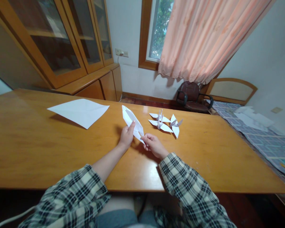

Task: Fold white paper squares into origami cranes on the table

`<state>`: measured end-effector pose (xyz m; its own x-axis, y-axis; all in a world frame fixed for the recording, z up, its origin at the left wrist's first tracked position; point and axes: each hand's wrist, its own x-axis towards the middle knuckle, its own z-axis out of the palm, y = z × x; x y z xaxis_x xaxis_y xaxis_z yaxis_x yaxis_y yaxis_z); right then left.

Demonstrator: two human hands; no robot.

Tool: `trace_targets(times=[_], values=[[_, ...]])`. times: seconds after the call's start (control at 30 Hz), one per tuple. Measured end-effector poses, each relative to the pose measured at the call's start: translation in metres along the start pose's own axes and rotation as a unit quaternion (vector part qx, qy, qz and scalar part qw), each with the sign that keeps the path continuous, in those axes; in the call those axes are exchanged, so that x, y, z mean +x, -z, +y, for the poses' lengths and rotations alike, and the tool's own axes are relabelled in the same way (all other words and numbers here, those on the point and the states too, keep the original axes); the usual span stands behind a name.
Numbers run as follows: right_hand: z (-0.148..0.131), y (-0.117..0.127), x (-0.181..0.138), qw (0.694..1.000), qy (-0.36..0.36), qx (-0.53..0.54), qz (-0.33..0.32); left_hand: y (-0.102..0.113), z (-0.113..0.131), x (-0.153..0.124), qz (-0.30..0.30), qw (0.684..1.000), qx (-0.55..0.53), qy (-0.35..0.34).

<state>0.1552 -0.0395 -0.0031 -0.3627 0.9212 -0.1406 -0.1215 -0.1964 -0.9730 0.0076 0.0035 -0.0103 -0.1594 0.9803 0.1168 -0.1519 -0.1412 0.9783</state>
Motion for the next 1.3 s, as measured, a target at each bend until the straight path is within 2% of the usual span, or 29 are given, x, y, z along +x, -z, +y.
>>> trace_targets(times=[0.2,0.43,0.6,0.73,0.8,0.93,1.03,1.3], values=[[-0.0032,-0.0026,-0.0016,0.997,0.031,-0.069,0.026,-0.0018,0.0012,0.0003,0.020,1.000,0.010,0.002],[-0.0018,-0.0024,-0.0006,0.963,0.146,-0.210,0.081,-0.0023,-0.0016,-0.0013,0.038,0.998,0.046,-0.011],[-0.0038,-0.0024,-0.0029,0.956,0.147,-0.237,0.094,-0.0032,0.0016,-0.0027,0.059,0.996,0.065,-0.014],[-0.0056,-0.0025,-0.0058,0.941,0.174,-0.273,0.099,-0.0035,0.0055,-0.0035,0.063,0.996,0.070,-0.011],[-0.0047,-0.0022,-0.0059,0.948,0.161,-0.260,0.094,-0.0032,0.0058,-0.0035,0.063,0.996,0.063,-0.011],[-0.0020,-0.0007,-0.0025,0.982,0.087,-0.151,0.074,-0.0015,0.0018,-0.0014,0.067,0.996,0.063,-0.016],[-0.0013,0.0004,0.0004,0.989,0.074,-0.093,0.086,-0.0009,-0.0017,0.0000,0.050,0.996,0.072,-0.012],[-0.0003,0.0002,-0.0002,0.979,0.112,-0.152,0.081,-0.0035,0.0000,-0.0038,-0.003,0.996,0.085,-0.019]])
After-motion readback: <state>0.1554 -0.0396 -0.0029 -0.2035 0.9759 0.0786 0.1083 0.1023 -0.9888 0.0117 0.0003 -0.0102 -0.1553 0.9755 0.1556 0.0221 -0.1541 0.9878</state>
